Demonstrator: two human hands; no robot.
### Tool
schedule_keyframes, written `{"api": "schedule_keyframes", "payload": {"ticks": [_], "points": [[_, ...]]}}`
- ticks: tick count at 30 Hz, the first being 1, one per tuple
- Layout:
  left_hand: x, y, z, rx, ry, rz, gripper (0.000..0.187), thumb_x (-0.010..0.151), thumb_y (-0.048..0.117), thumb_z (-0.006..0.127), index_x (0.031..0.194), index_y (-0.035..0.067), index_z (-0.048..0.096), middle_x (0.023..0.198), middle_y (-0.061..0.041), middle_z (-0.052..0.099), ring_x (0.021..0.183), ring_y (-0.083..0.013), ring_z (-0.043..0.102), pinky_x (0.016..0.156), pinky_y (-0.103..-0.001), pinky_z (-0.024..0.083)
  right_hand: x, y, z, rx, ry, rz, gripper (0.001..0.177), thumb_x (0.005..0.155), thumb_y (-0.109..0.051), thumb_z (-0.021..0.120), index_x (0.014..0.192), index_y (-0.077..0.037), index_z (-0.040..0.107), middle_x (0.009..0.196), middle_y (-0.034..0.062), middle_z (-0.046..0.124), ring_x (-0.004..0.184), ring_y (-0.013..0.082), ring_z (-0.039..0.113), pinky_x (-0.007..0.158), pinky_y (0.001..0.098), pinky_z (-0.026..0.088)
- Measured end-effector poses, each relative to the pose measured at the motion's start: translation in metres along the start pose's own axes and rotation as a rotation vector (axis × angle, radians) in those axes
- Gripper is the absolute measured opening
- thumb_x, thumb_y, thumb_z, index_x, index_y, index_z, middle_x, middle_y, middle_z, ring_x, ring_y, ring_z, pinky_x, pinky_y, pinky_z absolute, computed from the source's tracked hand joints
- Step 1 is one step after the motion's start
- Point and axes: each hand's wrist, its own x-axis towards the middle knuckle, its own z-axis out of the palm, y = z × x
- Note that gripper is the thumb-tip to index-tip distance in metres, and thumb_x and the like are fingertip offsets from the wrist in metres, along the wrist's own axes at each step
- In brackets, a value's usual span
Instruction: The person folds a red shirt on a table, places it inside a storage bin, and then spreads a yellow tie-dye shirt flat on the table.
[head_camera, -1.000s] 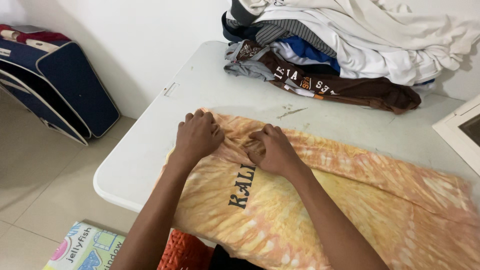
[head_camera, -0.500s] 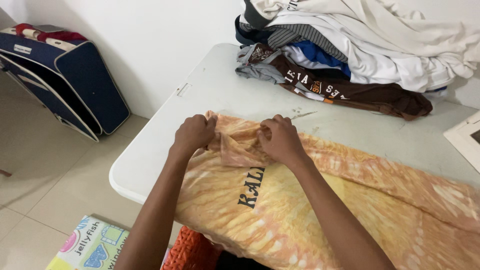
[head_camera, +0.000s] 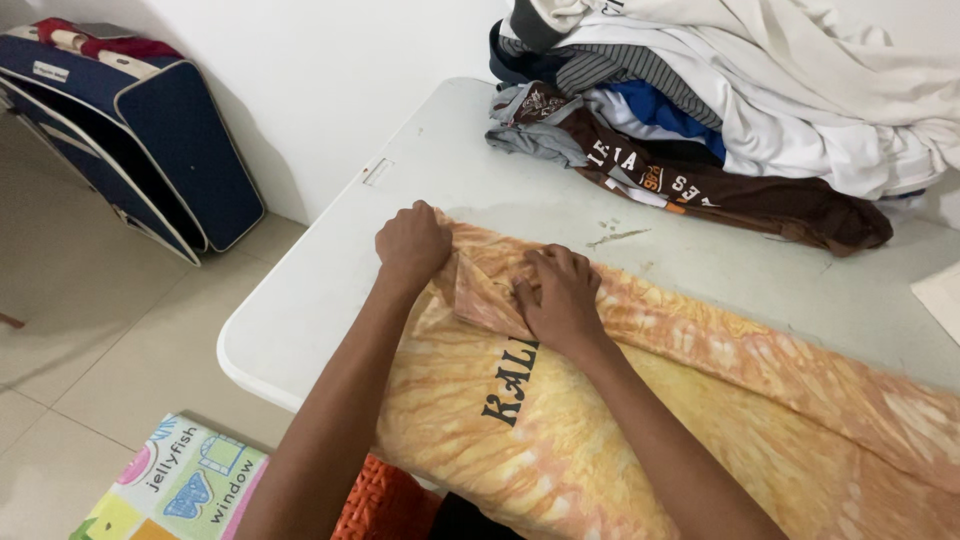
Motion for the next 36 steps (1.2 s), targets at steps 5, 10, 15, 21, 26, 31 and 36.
{"api": "schedule_keyframes", "payload": {"ticks": [5, 10, 15, 21, 26, 31, 36], "points": [[-0.030, 0.036, -0.007, 0.061, 0.090, 0.282, 0.028, 0.092, 0.021, 0.057, 0.111, 0.001, 0.066, 0.119, -0.021, 0.066, 0.113, -0.0389, 0.064, 0.089, -0.051, 0.055, -0.017, 0.043, -0.032, 0.212, 0.066, 0.074, 0.036, 0.094, -0.016, 0.065, 0.126, 0.000, 0.065, 0.130, 0.0216, 0.062, 0.124, 0.0378, 0.056, 0.104, 0.0466, 0.048], [-0.089, 0.087, -0.008, 0.069, -0.183, 0.482, 0.056, 0.099, 0.046, 0.053, 0.126, -0.003, 0.061, 0.139, -0.026, 0.055, 0.140, -0.0489, 0.043, 0.109, -0.063, 0.043, -0.076, 0.115, -0.102, -0.338, -0.083, 0.444, 0.076, 0.097, -0.054, 0.061, 0.147, 0.001, 0.050, 0.150, 0.0317, 0.046, 0.144, 0.0462, 0.038, 0.123, 0.0566, 0.027], [-0.098, 0.102, 0.004, 0.209, -0.386, 0.236, 0.102, 0.097, 0.067, 0.048, 0.155, -0.012, 0.019, 0.162, -0.038, 0.011, 0.144, -0.0679, 0.006, 0.115, -0.074, 0.014, -0.137, 0.177, -0.150, -0.341, -0.325, 1.082, 0.120, 0.079, -0.091, 0.039, 0.163, -0.010, 0.010, 0.168, 0.0275, -0.002, 0.154, 0.0540, -0.006, 0.113, 0.0805, 0.003], [-0.086, 0.107, 0.023, 0.201, -0.371, 0.188, 0.108, 0.094, 0.069, 0.050, 0.157, -0.011, 0.014, 0.165, -0.036, 0.001, 0.146, -0.0669, -0.005, 0.116, -0.075, 0.004, -0.133, 0.213, -0.137, -0.317, -0.285, 1.026, 0.126, 0.075, -0.096, 0.032, 0.162, -0.008, 0.007, 0.166, 0.0311, -0.004, 0.151, 0.0558, -0.009, 0.110, 0.0808, -0.005], [-0.060, 0.110, 0.036, 0.221, -0.324, 0.193, 0.107, 0.094, 0.070, 0.049, 0.157, -0.011, 0.016, 0.164, -0.038, 0.003, 0.146, -0.0678, -0.004, 0.115, -0.076, 0.002, -0.103, 0.219, -0.134, -0.296, -0.274, 1.008, 0.125, 0.076, -0.095, 0.031, 0.164, -0.009, 0.010, 0.168, 0.0303, -0.002, 0.152, 0.0568, -0.007, 0.112, 0.0804, -0.004], [-0.027, 0.114, 0.058, 0.303, -0.249, 0.314, 0.103, 0.098, 0.070, 0.045, 0.153, -0.016, 0.028, 0.162, -0.039, 0.013, 0.150, -0.0633, 0.000, 0.117, -0.080, -0.001, -0.078, 0.238, -0.127, -0.302, -0.248, 0.998, 0.123, 0.076, -0.095, 0.033, 0.164, -0.012, 0.011, 0.169, 0.0267, -0.001, 0.154, 0.0542, -0.007, 0.114, 0.0784, -0.004], [-0.010, 0.121, 0.066, 0.198, -0.185, 0.262, 0.101, 0.096, 0.067, 0.049, 0.150, -0.016, 0.032, 0.161, -0.042, 0.013, 0.146, -0.0684, 0.001, 0.113, -0.077, 0.002, -0.059, 0.259, -0.119, -0.315, -0.230, 0.992, 0.125, 0.075, -0.096, 0.033, 0.164, -0.012, 0.010, 0.169, 0.0270, -0.002, 0.153, 0.0539, -0.007, 0.113, 0.0787, -0.006]]}}
